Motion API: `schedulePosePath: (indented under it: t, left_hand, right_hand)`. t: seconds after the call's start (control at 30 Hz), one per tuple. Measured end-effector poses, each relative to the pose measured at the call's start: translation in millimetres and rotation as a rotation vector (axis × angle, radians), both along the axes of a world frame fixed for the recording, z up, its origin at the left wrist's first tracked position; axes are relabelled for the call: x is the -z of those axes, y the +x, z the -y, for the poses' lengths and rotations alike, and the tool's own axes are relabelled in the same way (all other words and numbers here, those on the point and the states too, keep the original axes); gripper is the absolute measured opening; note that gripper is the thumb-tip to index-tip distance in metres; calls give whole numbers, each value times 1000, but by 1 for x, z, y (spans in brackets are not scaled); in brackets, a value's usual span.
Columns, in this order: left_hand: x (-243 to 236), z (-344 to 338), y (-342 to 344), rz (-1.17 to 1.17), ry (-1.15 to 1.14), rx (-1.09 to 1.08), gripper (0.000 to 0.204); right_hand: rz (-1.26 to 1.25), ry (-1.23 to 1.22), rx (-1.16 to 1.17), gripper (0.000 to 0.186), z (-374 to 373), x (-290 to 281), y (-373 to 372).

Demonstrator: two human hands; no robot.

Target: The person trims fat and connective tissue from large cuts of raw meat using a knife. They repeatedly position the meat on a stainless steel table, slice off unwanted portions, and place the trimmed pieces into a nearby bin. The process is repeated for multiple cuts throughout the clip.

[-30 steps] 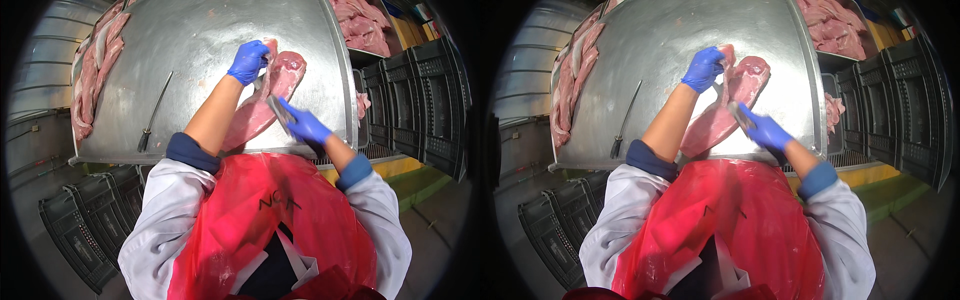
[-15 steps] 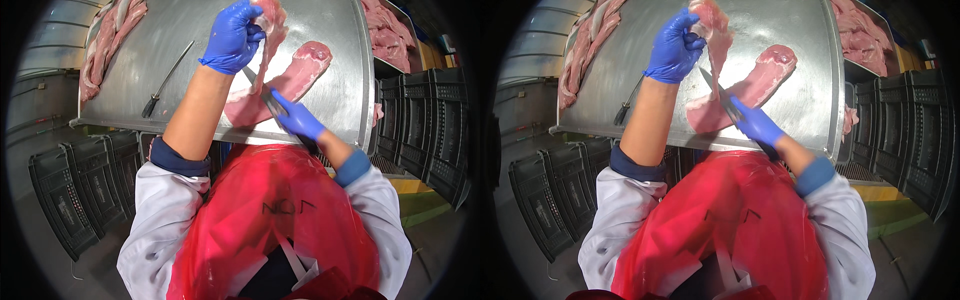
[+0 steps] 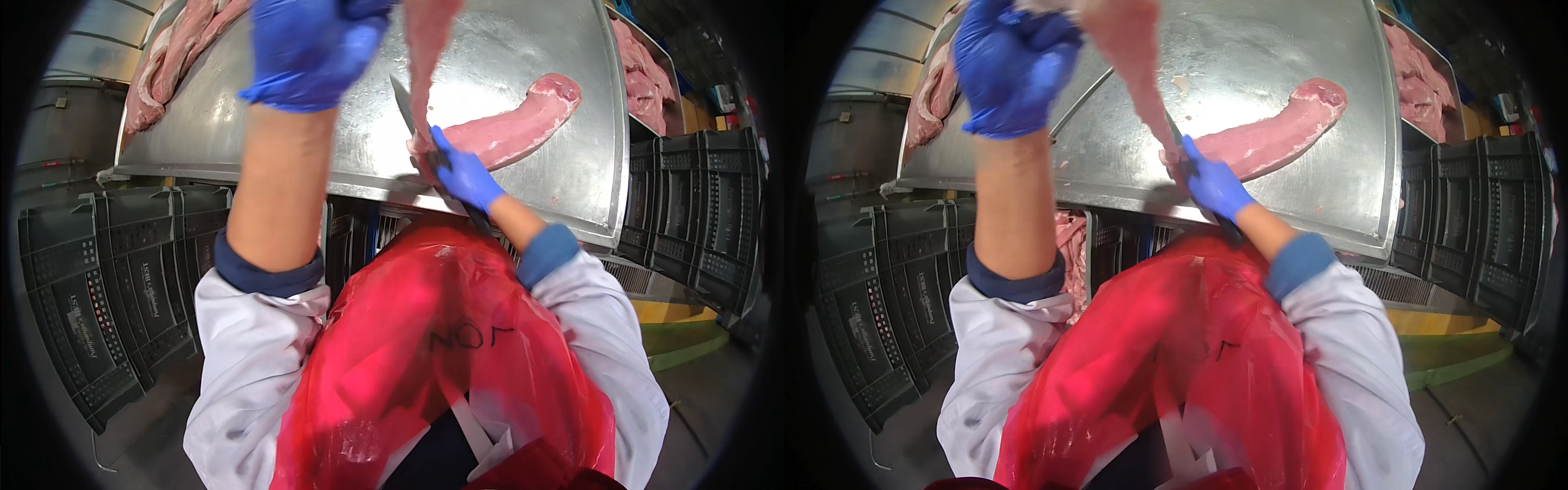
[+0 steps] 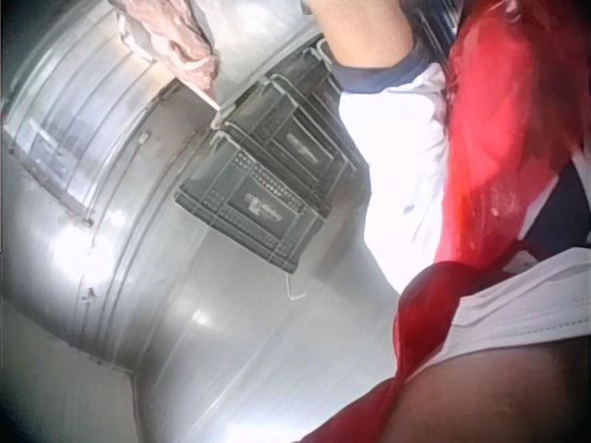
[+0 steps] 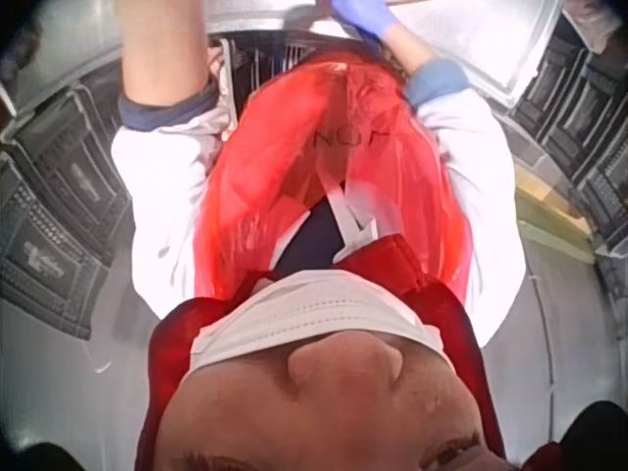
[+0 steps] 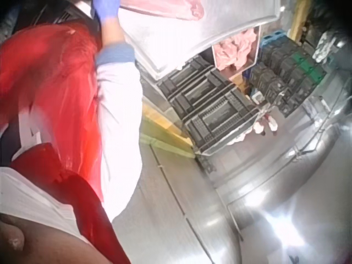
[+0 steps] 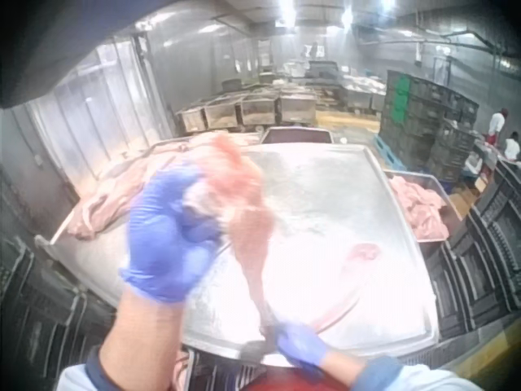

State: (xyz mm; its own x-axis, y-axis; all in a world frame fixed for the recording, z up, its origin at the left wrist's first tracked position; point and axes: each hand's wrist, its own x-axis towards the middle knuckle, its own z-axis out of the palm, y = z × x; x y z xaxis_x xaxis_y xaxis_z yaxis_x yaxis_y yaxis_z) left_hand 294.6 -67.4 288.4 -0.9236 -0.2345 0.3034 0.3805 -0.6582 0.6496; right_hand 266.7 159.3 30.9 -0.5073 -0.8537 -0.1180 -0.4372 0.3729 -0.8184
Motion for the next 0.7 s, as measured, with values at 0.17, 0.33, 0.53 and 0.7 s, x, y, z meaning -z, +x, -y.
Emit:
schedulePosePath:
  t: [0.17,0.33,0.53,0.7]
  left_hand:
    - [-14,58,133,-91,-299,-638,21]
    - [-60,102,283,-212,-351,-198,29]
    - [83,145,458,847,-332,-1009,32]
    - [223,91,368,1476,-1753,-590,57]
  right_hand:
    - [113,57,-79,66,-24,1,46]
    - [108,144,-171,74,65,11,63]
    - [337,28,262,73,-78,-2,-25]
    - [201,-139,625,77,-171,8,-173]
